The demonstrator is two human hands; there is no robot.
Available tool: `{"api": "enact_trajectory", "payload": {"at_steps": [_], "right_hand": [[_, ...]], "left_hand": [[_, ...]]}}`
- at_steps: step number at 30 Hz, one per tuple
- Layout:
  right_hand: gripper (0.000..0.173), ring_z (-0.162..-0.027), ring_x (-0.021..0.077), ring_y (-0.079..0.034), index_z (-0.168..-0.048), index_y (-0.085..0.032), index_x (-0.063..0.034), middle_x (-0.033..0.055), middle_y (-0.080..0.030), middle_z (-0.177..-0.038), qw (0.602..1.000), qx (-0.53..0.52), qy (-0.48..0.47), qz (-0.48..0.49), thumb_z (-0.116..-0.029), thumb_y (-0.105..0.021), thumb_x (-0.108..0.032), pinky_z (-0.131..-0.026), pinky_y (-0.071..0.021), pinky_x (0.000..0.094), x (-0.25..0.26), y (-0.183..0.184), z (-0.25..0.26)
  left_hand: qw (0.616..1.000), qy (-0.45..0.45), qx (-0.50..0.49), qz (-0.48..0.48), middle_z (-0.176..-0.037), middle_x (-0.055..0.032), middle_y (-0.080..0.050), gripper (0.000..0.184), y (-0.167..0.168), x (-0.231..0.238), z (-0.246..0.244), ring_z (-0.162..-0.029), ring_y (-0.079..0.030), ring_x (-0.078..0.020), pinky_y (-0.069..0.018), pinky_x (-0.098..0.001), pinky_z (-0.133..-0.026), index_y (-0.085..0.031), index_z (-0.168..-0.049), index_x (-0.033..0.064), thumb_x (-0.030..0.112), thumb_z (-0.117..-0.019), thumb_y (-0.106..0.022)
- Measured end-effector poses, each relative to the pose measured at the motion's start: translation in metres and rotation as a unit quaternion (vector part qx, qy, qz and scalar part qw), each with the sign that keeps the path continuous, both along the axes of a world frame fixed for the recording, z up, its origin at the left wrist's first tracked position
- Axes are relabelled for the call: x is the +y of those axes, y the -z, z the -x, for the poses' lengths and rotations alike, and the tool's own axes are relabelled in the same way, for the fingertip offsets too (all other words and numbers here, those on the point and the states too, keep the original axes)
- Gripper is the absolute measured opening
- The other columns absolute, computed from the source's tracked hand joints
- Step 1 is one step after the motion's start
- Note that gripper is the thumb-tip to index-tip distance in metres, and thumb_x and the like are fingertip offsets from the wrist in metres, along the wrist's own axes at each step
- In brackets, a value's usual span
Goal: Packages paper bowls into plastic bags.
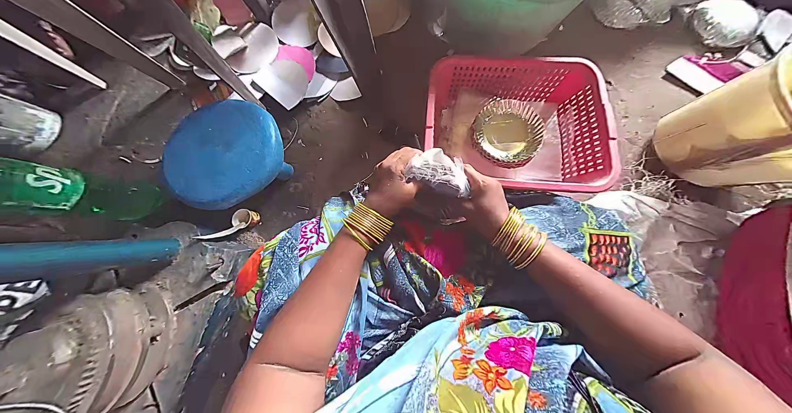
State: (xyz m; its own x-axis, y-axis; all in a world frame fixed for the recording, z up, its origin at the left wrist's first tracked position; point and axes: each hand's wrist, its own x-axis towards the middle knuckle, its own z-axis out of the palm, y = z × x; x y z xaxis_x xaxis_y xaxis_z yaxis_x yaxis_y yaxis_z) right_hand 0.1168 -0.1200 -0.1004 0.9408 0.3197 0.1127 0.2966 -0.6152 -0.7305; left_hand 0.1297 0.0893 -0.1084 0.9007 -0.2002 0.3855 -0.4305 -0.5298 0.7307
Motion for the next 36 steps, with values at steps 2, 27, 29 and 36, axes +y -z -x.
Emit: {"api": "enact_trajectory", "payload": {"at_steps": [2,27,29,36], "right_hand": [[0.063,-0.111,0.0345,-0.068,-0.137,-0.060,-0.0008,0.0197,-0.070,-0.122,0.998,0.038,-0.036,-0.020,-0.0808,-0.080,-0.020,-0.093,-0.0526,0.0602,-0.009,-0.009,-0.002],[0.010,-0.093,0.0339,-0.069,-0.096,-0.078,-0.0027,0.0168,-0.072,-0.098,0.996,-0.038,-0.064,0.059,-0.0934,-0.070,-0.009,-0.084,-0.0526,0.0595,-0.041,-0.082,-0.018],[0.012,-0.081,0.0213,-0.066,-0.097,-0.076,-0.0011,0.0118,-0.071,-0.094,0.999,0.006,-0.016,-0.034,-0.0946,-0.066,-0.008,-0.077,-0.0534,0.0467,-0.046,-0.101,-0.033],[0.015,-0.084,0.0083,-0.070,-0.106,-0.068,0.0034,0.0062,-0.069,-0.101,0.978,0.010,-0.101,-0.183,-0.0990,-0.061,-0.007,-0.079,-0.0611,0.0291,-0.006,-0.160,-0.031]], "left_hand": [[0.998,0.056,0.030,0.016,-0.128,-0.0198,-0.067,0.046,-0.010,0.005,0.001,-0.119,-0.066,-0.0265,-0.0519,-0.0420,-0.105,-0.068,-0.120,-0.0073,0.007,-0.0787,-0.081],[0.989,-0.060,0.018,-0.135,-0.090,-0.0143,-0.070,0.015,-0.098,0.036,0.017,-0.085,-0.069,-0.0287,-0.0543,-0.0523,-0.081,-0.078,-0.098,0.0014,0.010,-0.0943,-0.067],[0.979,-0.085,-0.028,-0.183,-0.084,-0.0165,-0.069,0.017,-0.115,0.040,0.032,-0.081,-0.069,-0.0325,-0.0544,-0.0550,-0.075,-0.075,-0.090,-0.0018,0.011,-0.0959,-0.065],[0.995,-0.011,0.062,0.071,-0.069,-0.0044,-0.068,0.025,-0.122,-0.046,0.144,-0.062,-0.065,-0.0071,-0.0563,-0.0279,-0.060,-0.072,-0.081,-0.0005,0.015,-0.0966,-0.060]]}}
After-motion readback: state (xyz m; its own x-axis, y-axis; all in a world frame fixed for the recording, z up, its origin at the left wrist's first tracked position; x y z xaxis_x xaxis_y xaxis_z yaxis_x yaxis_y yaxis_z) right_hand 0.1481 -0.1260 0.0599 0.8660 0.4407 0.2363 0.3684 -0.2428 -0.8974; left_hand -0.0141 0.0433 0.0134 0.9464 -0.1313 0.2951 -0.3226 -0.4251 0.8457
